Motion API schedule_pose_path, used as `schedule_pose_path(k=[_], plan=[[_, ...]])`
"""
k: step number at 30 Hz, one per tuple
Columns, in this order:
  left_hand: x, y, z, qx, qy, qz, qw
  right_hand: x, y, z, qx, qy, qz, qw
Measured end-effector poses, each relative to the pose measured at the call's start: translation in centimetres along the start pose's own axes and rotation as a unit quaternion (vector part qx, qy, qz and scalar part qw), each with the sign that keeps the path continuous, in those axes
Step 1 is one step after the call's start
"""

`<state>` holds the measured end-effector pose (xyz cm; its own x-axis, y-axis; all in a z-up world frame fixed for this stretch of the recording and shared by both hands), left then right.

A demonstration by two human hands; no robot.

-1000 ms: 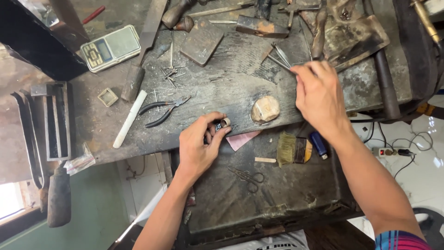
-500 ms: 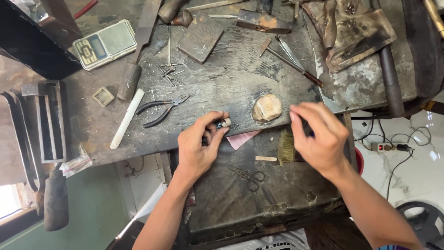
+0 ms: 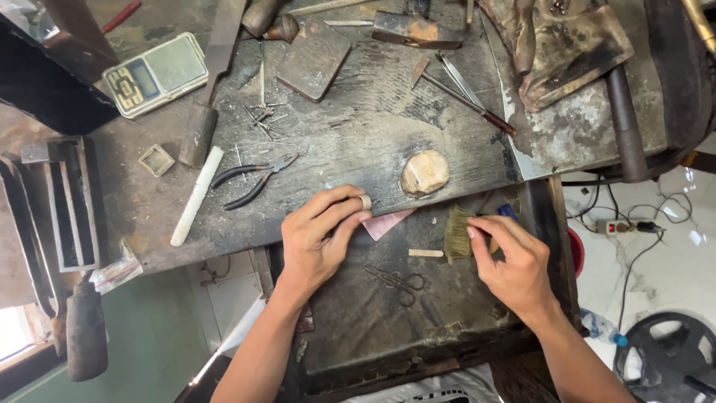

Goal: A person uses a file and sandpaper to smooth the surface of a metal ring while it is held on a ring mandrel at a jeweler's bench.

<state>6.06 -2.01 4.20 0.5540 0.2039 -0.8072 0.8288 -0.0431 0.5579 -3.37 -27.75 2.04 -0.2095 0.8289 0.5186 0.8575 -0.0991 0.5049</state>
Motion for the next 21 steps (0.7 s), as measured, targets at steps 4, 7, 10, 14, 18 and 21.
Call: schedule_pose_path(k=[4, 7, 10, 14, 18, 21], plan=[[-0.3, 0.0, 0.0, -0.022, -0.002, 0.001, 1.000, -2.9, -1.9, -0.1, -0.027, -0.031, 0.000, 0.999], [-0.2, -0.5, 0.4, 0.021, 0.016, -0.004, 1.000, -1.7, 4.0, -4.1, -0.111, -0.066, -0.080, 0.988], [-0.4, -0.6, 0.6, 0.025, 0.024, 0.005, 0.999, -6.0, 7.0, -7.7, -0.149, -0.275, -0.070, 0.947], [0.6, -1.4, 0.6, 0.015, 0.030, -0.032, 0.999, -16.2, 6.8, -8.0, 0.006, -0.361, 0.097, 0.927], [0.4, -0.4, 0.4, -0.007, 0.028, -0.058, 0.998, -21.5, 6.0, -8.9, 0.002, -0.354, -0.011, 0.935], [0.9, 0.3, 0.0, 0.002, 0.021, -0.117, 0.993, -22.5, 5.3, -9.9, -0.016, -0.346, 0.014, 0.938]])
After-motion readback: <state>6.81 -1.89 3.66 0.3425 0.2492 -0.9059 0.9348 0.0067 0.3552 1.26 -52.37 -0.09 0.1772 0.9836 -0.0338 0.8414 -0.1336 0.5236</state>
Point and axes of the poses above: each hand's wrist, its own y-axis towards the middle knuckle, its own z-axis out of the palm, x = y × z, the point moved 7 cm from there along y, towards the middle knuckle, and after that the axes turned 10 degrees about -x, right-handed, at the moved point
